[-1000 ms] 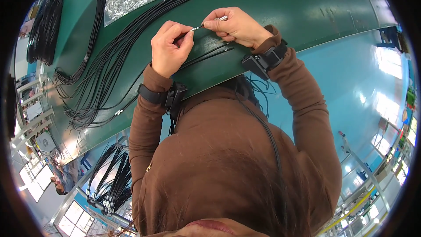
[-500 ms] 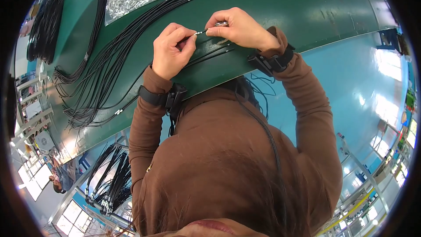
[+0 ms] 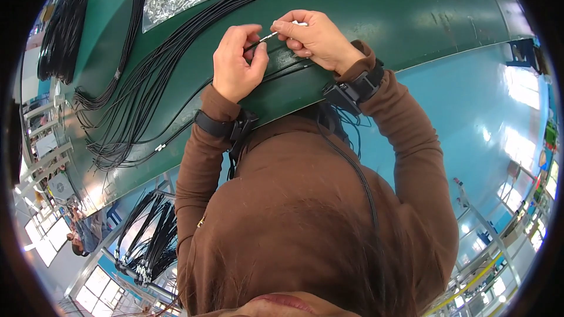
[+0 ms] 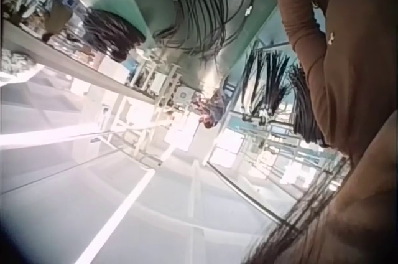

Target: Manually attaching small metal connectors to black wires at an electronics manufacturing workstation.

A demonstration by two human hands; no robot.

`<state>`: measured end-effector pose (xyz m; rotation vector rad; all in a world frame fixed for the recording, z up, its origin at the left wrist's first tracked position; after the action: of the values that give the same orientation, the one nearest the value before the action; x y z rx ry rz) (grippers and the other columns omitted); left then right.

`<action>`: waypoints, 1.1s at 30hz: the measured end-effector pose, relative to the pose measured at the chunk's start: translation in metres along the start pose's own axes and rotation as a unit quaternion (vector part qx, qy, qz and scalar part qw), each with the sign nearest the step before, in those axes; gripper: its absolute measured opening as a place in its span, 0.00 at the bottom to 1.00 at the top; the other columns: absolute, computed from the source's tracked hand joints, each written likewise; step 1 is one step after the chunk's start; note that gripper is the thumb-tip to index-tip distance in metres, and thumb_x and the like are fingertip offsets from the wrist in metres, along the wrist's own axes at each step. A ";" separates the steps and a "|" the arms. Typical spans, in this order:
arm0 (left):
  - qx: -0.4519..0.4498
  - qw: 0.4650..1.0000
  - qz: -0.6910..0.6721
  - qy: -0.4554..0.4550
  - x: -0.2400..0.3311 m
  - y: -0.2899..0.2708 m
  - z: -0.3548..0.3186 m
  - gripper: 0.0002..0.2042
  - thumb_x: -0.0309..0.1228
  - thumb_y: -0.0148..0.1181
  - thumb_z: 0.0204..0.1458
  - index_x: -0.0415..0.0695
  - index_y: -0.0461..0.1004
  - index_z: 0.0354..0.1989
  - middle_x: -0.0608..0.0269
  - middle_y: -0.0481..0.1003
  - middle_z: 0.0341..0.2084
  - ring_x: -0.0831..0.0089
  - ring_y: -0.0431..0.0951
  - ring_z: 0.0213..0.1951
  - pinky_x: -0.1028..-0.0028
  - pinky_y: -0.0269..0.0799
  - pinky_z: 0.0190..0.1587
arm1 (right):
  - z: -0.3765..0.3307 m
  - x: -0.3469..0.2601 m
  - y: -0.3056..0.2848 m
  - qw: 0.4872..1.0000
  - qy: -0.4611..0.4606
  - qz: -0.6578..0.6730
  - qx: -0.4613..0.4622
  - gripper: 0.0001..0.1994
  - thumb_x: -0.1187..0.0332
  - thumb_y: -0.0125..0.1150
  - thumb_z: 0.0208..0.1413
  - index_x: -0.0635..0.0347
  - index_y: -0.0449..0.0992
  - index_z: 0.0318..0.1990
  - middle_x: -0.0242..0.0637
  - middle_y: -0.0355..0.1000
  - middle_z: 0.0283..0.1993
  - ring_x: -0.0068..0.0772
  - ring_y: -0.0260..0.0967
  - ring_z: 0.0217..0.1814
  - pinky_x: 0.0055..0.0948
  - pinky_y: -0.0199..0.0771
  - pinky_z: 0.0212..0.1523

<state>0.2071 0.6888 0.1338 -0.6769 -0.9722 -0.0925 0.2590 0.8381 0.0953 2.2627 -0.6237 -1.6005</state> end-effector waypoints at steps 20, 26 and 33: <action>0.014 0.996 0.089 0.006 -0.023 -0.019 -0.019 0.03 0.23 0.61 0.44 0.44 0.73 0.27 0.59 0.70 0.26 0.61 0.73 0.25 0.67 0.70 0.25 | -0.004 0.004 -0.009 0.987 -0.033 -0.109 0.112 0.06 0.68 0.58 0.57 0.61 0.71 0.36 0.25 0.64 0.25 0.09 0.52 0.19 0.10 0.48 0.16; -0.027 0.963 0.258 -0.072 -0.057 -0.128 -0.086 0.03 0.25 0.63 0.42 0.44 0.75 0.26 0.61 0.72 0.26 0.61 0.73 0.30 0.67 0.70 0.32 | -0.007 0.007 -0.039 0.950 -0.004 -0.271 0.154 0.08 0.64 0.57 0.57 0.59 0.72 0.34 0.22 0.61 0.23 0.09 0.50 0.19 0.10 0.46 0.16; -0.006 0.925 0.342 -0.166 -0.096 -0.250 -0.169 0.04 0.26 0.64 0.42 0.44 0.77 0.27 0.60 0.73 0.27 0.63 0.74 0.33 0.69 0.69 0.36 | -0.005 0.008 -0.042 0.934 0.010 -0.334 0.126 0.08 0.64 0.56 0.57 0.59 0.72 0.34 0.20 0.61 0.23 0.08 0.50 0.19 0.12 0.45 0.16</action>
<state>0.1845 0.3732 0.1168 -1.0323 -1.0050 0.6512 0.2738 0.8702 0.0705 2.8849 -0.0286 -1.8553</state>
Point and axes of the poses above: each hand's wrist, its own z-axis towards the middle knuckle, its own y-axis out of the palm, x = y × z, the point moved 4 cm from there along z, towards the middle knuckle
